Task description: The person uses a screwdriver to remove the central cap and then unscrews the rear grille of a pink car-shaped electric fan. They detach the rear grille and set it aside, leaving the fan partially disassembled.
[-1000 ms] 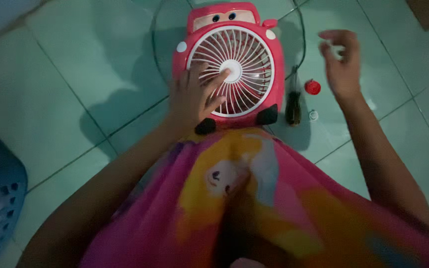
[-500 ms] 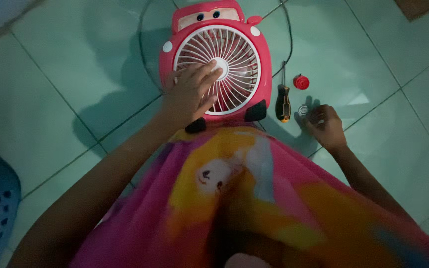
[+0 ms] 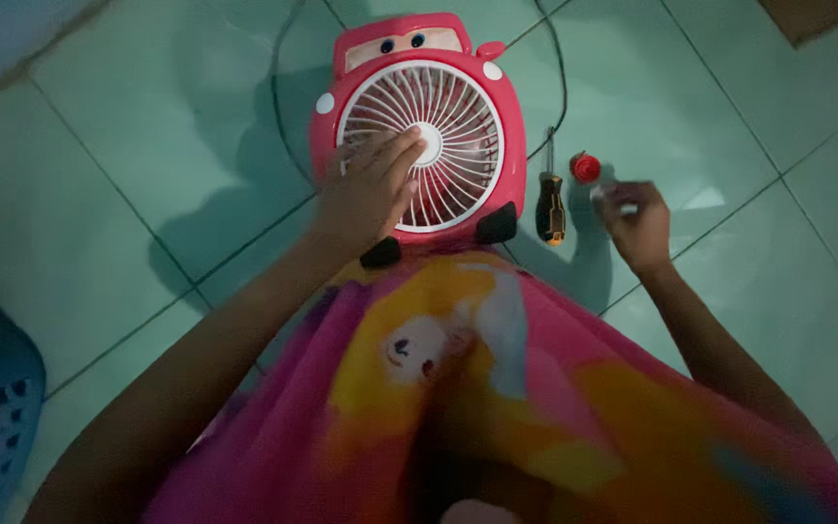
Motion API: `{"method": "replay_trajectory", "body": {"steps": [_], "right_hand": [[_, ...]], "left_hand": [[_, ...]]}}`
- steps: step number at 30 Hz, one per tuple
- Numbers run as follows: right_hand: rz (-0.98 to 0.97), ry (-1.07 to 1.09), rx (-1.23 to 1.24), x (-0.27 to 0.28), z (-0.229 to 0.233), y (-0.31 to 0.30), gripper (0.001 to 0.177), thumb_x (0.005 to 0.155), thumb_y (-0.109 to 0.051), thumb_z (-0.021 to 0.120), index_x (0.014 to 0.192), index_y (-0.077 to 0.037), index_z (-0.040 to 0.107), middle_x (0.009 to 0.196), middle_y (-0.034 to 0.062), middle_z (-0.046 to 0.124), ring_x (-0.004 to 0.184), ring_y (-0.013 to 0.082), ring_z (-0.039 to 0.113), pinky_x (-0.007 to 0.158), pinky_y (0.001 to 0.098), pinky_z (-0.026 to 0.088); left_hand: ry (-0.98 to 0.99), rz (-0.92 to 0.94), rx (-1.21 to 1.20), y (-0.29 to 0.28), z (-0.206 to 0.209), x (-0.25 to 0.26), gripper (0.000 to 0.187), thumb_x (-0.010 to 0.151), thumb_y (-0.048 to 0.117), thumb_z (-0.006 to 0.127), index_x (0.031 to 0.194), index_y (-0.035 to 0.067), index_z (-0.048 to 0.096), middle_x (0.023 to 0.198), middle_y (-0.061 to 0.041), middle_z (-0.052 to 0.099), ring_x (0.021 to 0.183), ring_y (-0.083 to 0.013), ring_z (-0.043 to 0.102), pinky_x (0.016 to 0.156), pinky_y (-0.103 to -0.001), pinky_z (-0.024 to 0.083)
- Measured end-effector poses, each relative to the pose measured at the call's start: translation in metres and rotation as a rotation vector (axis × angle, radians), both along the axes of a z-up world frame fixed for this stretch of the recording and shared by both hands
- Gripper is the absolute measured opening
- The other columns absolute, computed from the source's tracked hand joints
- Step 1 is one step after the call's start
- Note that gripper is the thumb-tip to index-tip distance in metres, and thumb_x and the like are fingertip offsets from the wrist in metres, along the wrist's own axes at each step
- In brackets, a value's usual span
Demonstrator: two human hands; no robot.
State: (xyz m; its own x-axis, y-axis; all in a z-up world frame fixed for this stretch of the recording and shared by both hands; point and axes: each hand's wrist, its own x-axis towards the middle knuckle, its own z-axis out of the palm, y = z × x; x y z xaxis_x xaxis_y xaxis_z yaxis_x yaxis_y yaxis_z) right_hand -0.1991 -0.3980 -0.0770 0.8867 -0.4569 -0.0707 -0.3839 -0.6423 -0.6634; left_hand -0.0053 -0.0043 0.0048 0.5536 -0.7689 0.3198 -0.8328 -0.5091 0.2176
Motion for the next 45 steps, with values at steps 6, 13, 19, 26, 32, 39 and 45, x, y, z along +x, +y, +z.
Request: {"method": "replay_trajectory", "body": {"steps": [6,13,19,26,32,39,45], "right_hand": [[0.332,-0.187,0.000,0.082,0.090,0.058,0.025,0.097,-0.011,0.073,0.120,-0.002,0.068,0.126,0.0156,0.056,0.108,0.0233,0.066,0.083,0.0311,0.064],[0.815,-0.260,-0.112,0.166,0.138,0.137,0.027,0.096,-0.018,0.076,0.115,-0.001,0.067,0.118,0.0171,0.061,0.105,0.0319,0.067,0.090,0.0425,0.057],[0.922,-0.286,-0.185,0.183,0.137,0.153,0.024,0.095,-0.020,0.075,0.112,-0.004,0.069,0.108,0.0144,0.064,0.105,0.0345,0.065,0.088,0.0445,0.055],[0.952,-0.320,-0.184,0.183,0.128,0.153,0.019,0.097,-0.018,0.076,0.113,-0.007,0.074,0.109,0.0087,0.067,0.107,0.0295,0.066,0.091,0.0420,0.056],[0.908,-0.402,-0.177,0.179,0.118,0.153,0.023,0.091,-0.013,0.080,0.113,-0.007,0.077,0.114,0.0106,0.069,0.107,0.0326,0.066,0.094,0.0440,0.055],[0.767,-0.405,-0.144,0.169,0.092,0.145,0.044,0.087,-0.018,0.087,0.126,-0.006,0.071,0.127,0.0174,0.058,0.121,0.0353,0.056,0.103,0.0463,0.048],[0.385,-0.347,-0.005,0.132,0.067,0.062,0.053,0.100,-0.016,0.081,0.144,-0.009,0.053,0.141,0.0122,0.054,0.134,0.0292,0.051,0.113,0.0464,0.040]], "left_hand": [[0.065,-0.007,-0.048,-0.002,0.000,0.001,0.049,0.102,0.027,0.064,0.148,0.014,0.056,0.156,0.000,0.049,0.144,-0.0238,0.043,0.117,-0.049,0.031],[0.253,-0.046,-0.119,0.001,0.002,0.007,0.044,0.100,0.024,0.067,0.140,0.013,0.053,0.149,-0.006,0.052,0.140,-0.0314,0.044,0.115,-0.053,0.033],[0.487,-0.028,-0.185,0.009,-0.010,0.014,0.061,0.096,0.023,0.071,0.147,0.010,0.041,0.137,-0.018,0.052,0.132,-0.0402,0.049,0.109,-0.058,0.035],[0.451,-0.044,-0.299,0.011,-0.013,0.019,0.062,0.095,0.020,0.073,0.146,0.011,0.039,0.140,-0.016,0.053,0.133,-0.0351,0.053,0.106,-0.058,0.039],[0.431,-0.025,-0.210,0.013,0.004,0.025,0.055,0.098,0.024,0.072,0.145,0.014,0.046,0.137,-0.009,0.056,0.131,-0.0302,0.055,0.105,-0.057,0.039],[0.280,-0.036,-0.205,0.005,0.007,0.023,0.047,0.101,0.032,0.071,0.146,0.024,0.060,0.131,-0.001,0.058,0.126,-0.0217,0.057,0.105,-0.052,0.040],[0.348,0.020,-0.160,-0.003,0.010,0.029,0.037,0.100,0.039,0.074,0.131,0.019,0.069,0.123,-0.002,0.057,0.122,-0.0221,0.056,0.100,-0.052,0.038]]}}
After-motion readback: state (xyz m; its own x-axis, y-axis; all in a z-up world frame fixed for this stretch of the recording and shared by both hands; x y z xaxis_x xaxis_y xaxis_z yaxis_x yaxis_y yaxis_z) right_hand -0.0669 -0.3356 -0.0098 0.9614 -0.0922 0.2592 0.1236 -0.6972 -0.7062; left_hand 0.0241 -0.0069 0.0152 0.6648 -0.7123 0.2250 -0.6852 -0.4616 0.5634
